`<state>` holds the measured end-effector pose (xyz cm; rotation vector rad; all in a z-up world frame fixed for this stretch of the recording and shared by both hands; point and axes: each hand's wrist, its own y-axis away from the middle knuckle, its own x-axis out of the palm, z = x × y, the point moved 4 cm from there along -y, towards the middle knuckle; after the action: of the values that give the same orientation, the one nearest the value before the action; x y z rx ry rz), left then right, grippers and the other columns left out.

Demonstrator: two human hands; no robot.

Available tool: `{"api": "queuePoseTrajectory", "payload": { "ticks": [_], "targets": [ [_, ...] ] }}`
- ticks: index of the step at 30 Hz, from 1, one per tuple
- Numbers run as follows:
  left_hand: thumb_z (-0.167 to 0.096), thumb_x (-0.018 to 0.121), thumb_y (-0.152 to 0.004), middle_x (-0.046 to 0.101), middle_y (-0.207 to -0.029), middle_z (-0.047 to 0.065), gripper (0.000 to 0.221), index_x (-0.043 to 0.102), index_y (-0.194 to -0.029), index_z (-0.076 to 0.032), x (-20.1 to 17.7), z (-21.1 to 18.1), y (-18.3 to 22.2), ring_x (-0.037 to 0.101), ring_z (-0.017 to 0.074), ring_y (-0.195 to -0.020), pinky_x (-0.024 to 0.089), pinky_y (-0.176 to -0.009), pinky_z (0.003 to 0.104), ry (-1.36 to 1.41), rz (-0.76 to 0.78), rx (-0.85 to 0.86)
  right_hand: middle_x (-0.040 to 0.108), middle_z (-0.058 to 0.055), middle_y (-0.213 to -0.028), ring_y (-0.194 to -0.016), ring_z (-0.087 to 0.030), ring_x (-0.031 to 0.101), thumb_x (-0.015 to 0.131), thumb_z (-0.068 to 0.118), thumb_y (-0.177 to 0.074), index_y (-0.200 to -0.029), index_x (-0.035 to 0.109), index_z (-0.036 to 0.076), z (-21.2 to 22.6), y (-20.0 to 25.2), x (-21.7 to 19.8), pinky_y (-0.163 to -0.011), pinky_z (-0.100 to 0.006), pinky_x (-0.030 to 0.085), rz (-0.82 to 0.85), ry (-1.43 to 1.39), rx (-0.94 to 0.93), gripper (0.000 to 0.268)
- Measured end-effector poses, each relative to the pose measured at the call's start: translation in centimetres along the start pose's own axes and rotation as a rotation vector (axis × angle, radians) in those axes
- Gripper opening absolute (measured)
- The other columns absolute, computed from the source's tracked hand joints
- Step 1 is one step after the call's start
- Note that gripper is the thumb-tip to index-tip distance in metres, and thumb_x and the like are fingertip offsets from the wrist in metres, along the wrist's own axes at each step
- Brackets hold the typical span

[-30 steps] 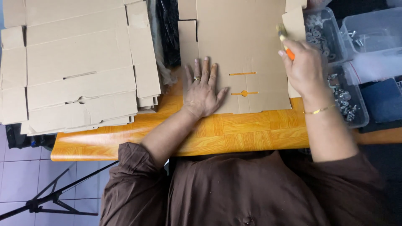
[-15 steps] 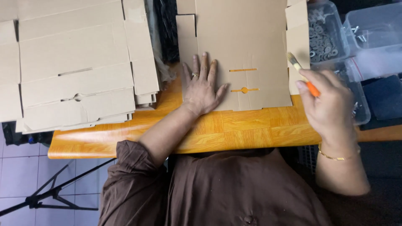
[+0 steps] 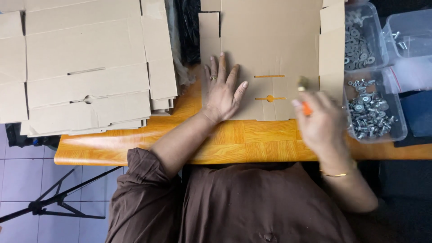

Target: Apply adhesive to the tabs and surface of a cardboard box template using a small brush.

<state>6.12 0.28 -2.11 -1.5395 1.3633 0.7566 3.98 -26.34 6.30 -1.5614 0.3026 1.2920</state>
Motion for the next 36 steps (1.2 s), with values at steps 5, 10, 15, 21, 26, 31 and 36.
{"api": "queuePoseTrajectory", "payload": {
  "ticks": [5,10,15,21,26,31,36],
  "targets": [
    [-0.050,0.038,-0.110,0.016,-0.168,0.027,0.057,0.058,-0.146,-0.010,0.3,1.2,0.5,0.014,0.0613,-0.151,0.019,-0.121,0.071,0.159,-0.099,0.052,0.068,-0.012,-0.099,-0.090,-0.039,0.070,0.063,0.026,-0.100,-0.124,0.067,0.010,9.5,-1.2,2.5,-0.070,-0.047,0.057,0.232,-0.636,-0.193,0.029],
    [-0.045,0.034,-0.111,0.018,-0.167,0.027,0.055,0.058,-0.145,-0.009,-0.3,1.4,0.6,0.015,0.0612,-0.151,0.020,-0.122,0.069,0.192,-0.124,0.049,0.070,-0.015,-0.098,-0.092,-0.043,0.070,0.068,0.015,-0.101,-0.124,0.072,0.011,0.2,-2.0,3.4,-0.079,-0.049,0.054,0.128,-0.514,-0.040,0.024],
    [-0.051,0.035,-0.110,0.016,-0.167,0.027,0.060,0.056,-0.147,-0.009,0.2,1.3,0.3,0.012,0.0612,-0.151,0.017,-0.123,0.069,0.202,-0.084,0.030,0.069,-0.008,-0.097,-0.090,-0.032,0.072,0.076,0.024,-0.110,-0.118,0.079,0.014,-6.1,0.0,2.4,-0.083,-0.039,0.057,-0.027,0.107,0.010,0.013],
    [-0.054,0.034,-0.110,0.016,-0.168,0.026,0.062,0.055,-0.147,-0.009,0.4,1.5,0.4,0.010,0.0589,-0.153,0.015,-0.124,0.068,0.192,-0.088,0.021,0.065,-0.004,-0.092,-0.082,-0.033,0.070,0.067,0.030,-0.091,-0.118,0.070,0.023,6.2,-0.2,2.1,-0.070,-0.042,0.055,0.271,-0.307,-0.133,0.028],
    [-0.051,0.035,-0.110,0.017,-0.167,0.028,0.061,0.056,-0.146,-0.007,0.1,1.5,0.5,0.011,0.0607,-0.151,0.015,-0.124,0.068,0.223,-0.097,0.025,0.068,-0.005,-0.090,-0.085,-0.035,0.070,0.068,0.024,-0.097,-0.116,0.073,0.018,0.7,-0.1,2.8,-0.069,-0.042,0.056,0.275,-0.431,-0.060,0.020],
    [-0.054,0.033,-0.107,0.012,-0.168,0.026,0.066,0.057,-0.145,-0.005,-0.2,0.8,0.3,0.003,0.0562,-0.154,0.007,-0.125,0.067,0.271,-0.064,-0.002,0.070,-0.009,-0.092,-0.075,-0.024,0.066,0.070,0.021,-0.111,-0.113,0.078,0.009,-4.4,0.3,0.2,-0.064,-0.033,0.052,0.092,0.054,-0.012,0.014],
    [-0.053,0.031,-0.106,0.008,-0.169,0.023,0.067,0.058,-0.145,-0.006,-0.4,0.5,0.1,-0.002,0.0528,-0.155,0.001,-0.126,0.065,0.286,-0.042,-0.025,0.059,-0.007,-0.078,-0.055,-0.022,0.051,0.065,0.024,-0.103,-0.105,0.071,0.004,4.2,-0.4,-1.3,-0.050,-0.037,0.043,0.219,-0.236,-0.139,0.021]
  ]
}}
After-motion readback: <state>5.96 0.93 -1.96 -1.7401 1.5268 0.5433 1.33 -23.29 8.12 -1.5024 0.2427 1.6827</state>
